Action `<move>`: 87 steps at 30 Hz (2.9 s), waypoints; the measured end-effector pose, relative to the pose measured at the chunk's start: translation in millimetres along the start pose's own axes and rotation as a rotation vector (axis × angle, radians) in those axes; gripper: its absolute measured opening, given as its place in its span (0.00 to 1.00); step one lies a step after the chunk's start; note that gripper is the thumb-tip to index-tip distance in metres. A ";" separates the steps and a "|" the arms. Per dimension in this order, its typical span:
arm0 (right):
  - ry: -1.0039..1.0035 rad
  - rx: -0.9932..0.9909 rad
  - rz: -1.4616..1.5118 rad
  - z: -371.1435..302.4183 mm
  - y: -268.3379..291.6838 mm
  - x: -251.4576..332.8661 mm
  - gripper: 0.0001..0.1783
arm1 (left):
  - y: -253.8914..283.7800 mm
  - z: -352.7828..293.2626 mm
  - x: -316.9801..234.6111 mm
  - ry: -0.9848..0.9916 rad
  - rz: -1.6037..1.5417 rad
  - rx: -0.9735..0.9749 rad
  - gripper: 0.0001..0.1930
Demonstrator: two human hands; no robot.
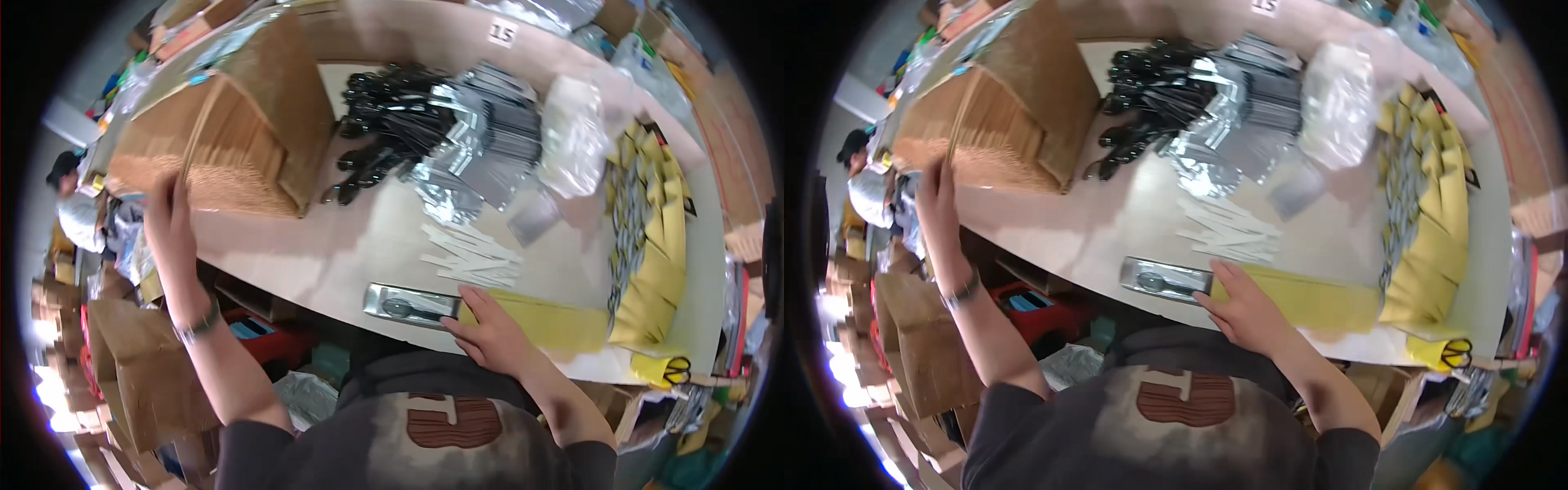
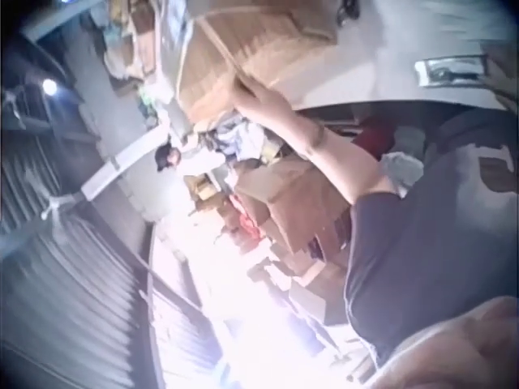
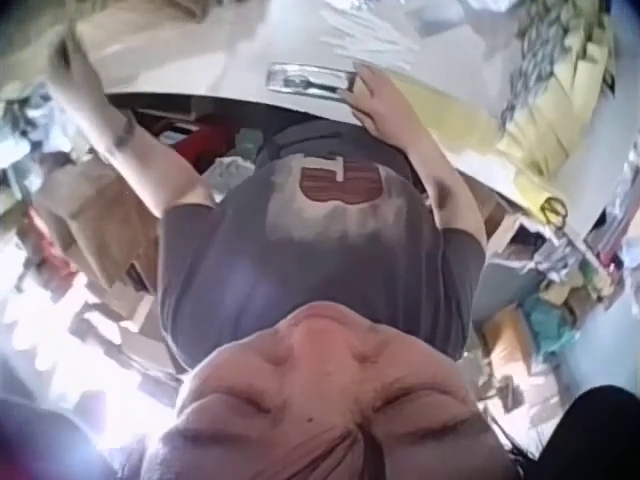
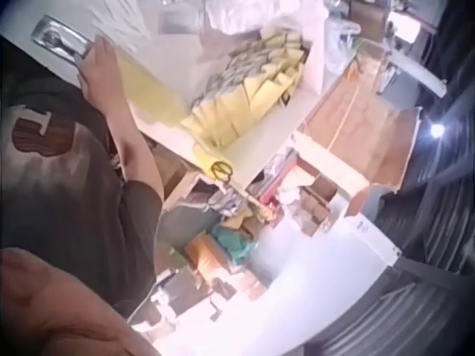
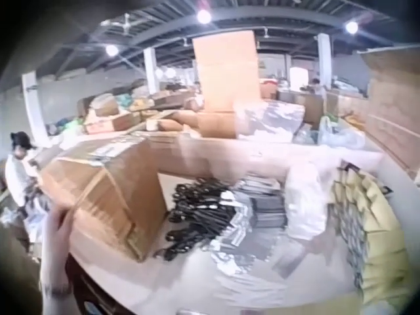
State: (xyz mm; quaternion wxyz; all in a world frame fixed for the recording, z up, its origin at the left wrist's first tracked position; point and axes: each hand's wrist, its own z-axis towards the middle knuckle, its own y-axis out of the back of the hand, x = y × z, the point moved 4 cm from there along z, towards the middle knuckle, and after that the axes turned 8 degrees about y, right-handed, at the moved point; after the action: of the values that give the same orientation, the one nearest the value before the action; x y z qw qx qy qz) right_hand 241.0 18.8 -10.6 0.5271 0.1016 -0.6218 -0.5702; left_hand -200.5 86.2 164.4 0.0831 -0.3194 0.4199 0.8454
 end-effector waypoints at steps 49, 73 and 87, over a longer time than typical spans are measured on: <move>-0.640 0.093 -0.046 -6.4 35.0 -6.7 0.21 | -168.9 -240.3 -76.8 0.033 -0.030 0.980 0.24; -0.459 -0.045 0.065 56.4 -4.2 -7.3 0.11 | -172.7 -226.1 -82.0 -0.568 -0.109 1.063 0.40; 0.065 -0.010 -0.619 6.4 107.3 -155.6 0.04 | -182.0 -100.0 -47.0 -0.475 0.017 0.396 0.17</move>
State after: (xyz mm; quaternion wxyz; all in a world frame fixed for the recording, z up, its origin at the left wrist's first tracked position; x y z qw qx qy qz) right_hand 353.0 171.2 -5.7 0.3486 0.3015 -0.5412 -0.7033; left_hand -42.2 131.2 29.1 0.2322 -0.0870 0.5479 0.7989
